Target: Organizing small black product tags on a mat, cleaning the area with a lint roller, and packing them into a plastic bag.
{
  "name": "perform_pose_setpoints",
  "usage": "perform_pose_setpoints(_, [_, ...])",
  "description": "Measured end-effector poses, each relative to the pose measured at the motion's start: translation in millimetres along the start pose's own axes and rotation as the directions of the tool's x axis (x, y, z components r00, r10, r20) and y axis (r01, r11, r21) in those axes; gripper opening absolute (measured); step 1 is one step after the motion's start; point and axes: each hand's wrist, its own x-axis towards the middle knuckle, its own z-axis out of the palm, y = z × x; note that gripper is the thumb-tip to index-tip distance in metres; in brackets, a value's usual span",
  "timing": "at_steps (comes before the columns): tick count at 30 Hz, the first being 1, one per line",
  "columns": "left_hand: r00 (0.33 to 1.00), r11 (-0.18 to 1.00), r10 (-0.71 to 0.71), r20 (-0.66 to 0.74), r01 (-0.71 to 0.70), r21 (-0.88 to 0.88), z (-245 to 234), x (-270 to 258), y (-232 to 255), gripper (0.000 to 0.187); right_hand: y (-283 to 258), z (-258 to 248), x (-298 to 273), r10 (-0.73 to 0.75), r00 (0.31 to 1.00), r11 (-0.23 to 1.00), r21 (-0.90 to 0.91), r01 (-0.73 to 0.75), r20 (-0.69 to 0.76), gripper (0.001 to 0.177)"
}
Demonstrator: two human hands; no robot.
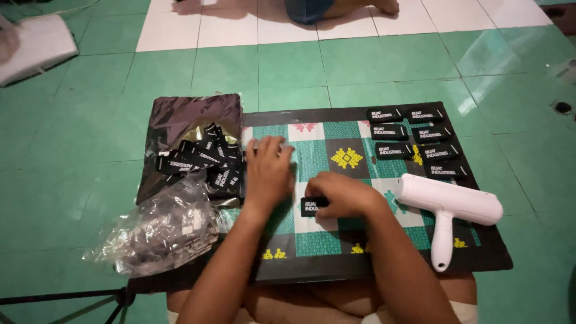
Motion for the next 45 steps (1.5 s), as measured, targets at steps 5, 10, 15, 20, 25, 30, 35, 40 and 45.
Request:
perform_pose_setpoints(5, [0.995,0.98,0.084,0.048,-0.074,-0.185,-11.1,-27.6,16.8,0.027,0.6,-6.7,-19.4,0.015,0.998,0.997,-0.072,-0.019,-0.06,0.065])
perform_pose_setpoints(10, [0.969,0.917,0.178,0.173,-0.099,-0.386,-37.3,-59.6,26.9,0.046,20.6,26.1,-46.8,-0.05,0.974,0.996,-0.084,0.032,-0.219,0.068])
perform_pose_setpoints(15, [0.957,0.93,0.206,0.205,-0.127,-0.344,-31.2,-61.0,22.9,0.05,48.9,62.5,-54.1,-0.083,0.859,0.986,0.085,0.145,-0.505,0.057])
perform_pose_setpoints(20, [0.947,0.922,0.238,0.214,-0.15,-0.357,-34.7,-63.4,27.2,0.04,53.9,67.2,-55.0,-0.125,0.844,0.98,0.065,0.186,-0.521,0.043])
perform_pose_setpoints(25, [0.934,0.898,0.304,0.186,-0.216,-0.383,-40.7,-68.7,34.9,0.036,50.6,62.8,-70.6,-0.168,0.865,0.977,0.04,0.212,-0.472,0.034])
perform_pose_setpoints(30, [0.934,0.872,0.319,0.158,-0.225,-0.434,-42.3,-67.3,34.3,0.037,51.1,67.0,-74.2,-0.165,0.859,0.974,0.06,0.221,-0.485,0.038])
perform_pose_setpoints(35, [0.94,0.868,0.307,0.151,-0.212,-0.45,-30.8,-70.3,37.3,0.026,60.6,59.9,-63.8,-0.215,0.83,0.951,0.084,0.298,-0.515,0.03])
perform_pose_setpoints(40, [0.955,0.875,0.266,0.132,-0.181,-0.449,-18.4,-72.1,41.6,0.024,66.5,59.3,-56.4,-0.282,0.805,0.938,0.027,0.346,-0.522,0.028])
perform_pose_setpoints(45, [0.962,0.861,0.262,0.081,-0.196,-0.469,-4.8,-70.4,36.4,0.026,72.6,63.3,-49.2,-0.333,0.766,0.921,-0.013,0.39,-0.55,0.032])
